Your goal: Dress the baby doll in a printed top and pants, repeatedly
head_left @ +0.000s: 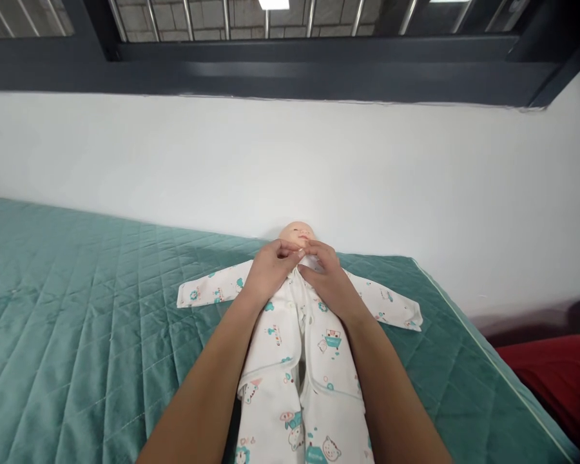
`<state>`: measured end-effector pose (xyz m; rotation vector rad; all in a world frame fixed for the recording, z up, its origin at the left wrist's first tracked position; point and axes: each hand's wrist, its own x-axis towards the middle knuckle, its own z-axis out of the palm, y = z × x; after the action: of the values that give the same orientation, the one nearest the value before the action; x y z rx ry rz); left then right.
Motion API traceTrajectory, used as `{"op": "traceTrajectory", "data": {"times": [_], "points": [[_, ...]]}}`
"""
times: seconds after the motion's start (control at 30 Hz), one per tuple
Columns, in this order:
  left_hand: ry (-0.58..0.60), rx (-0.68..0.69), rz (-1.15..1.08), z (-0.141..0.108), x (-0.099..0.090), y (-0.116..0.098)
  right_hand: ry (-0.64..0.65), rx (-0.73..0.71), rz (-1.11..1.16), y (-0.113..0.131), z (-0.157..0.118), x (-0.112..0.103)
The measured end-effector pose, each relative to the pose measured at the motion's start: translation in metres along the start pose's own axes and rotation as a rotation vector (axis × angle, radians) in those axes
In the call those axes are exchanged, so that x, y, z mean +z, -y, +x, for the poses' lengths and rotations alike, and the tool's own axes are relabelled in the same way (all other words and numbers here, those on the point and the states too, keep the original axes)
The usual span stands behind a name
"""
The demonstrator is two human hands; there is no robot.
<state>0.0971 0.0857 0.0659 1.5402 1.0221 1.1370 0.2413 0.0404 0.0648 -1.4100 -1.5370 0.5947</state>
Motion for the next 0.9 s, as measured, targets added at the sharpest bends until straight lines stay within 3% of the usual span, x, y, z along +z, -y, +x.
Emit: {"op": "traceTrajectory", "data": {"times": [0.17,0.47,0.9], "points": [[0.016,-0.014,0.028,-0.001,0.001,-0.003,0.048,-0.029,0.021,0.002,-0.001,0.0],[0.045,-0.048,-0.015,0.0,0.001,-0.005,0.083,0.162,0.003,0.009,-0.002,0.0],[0.078,-0.032,-0.102,0.0,0.001,-0.007,0.02,0.207,-0.016,0.012,-0.001,0.003]]}}
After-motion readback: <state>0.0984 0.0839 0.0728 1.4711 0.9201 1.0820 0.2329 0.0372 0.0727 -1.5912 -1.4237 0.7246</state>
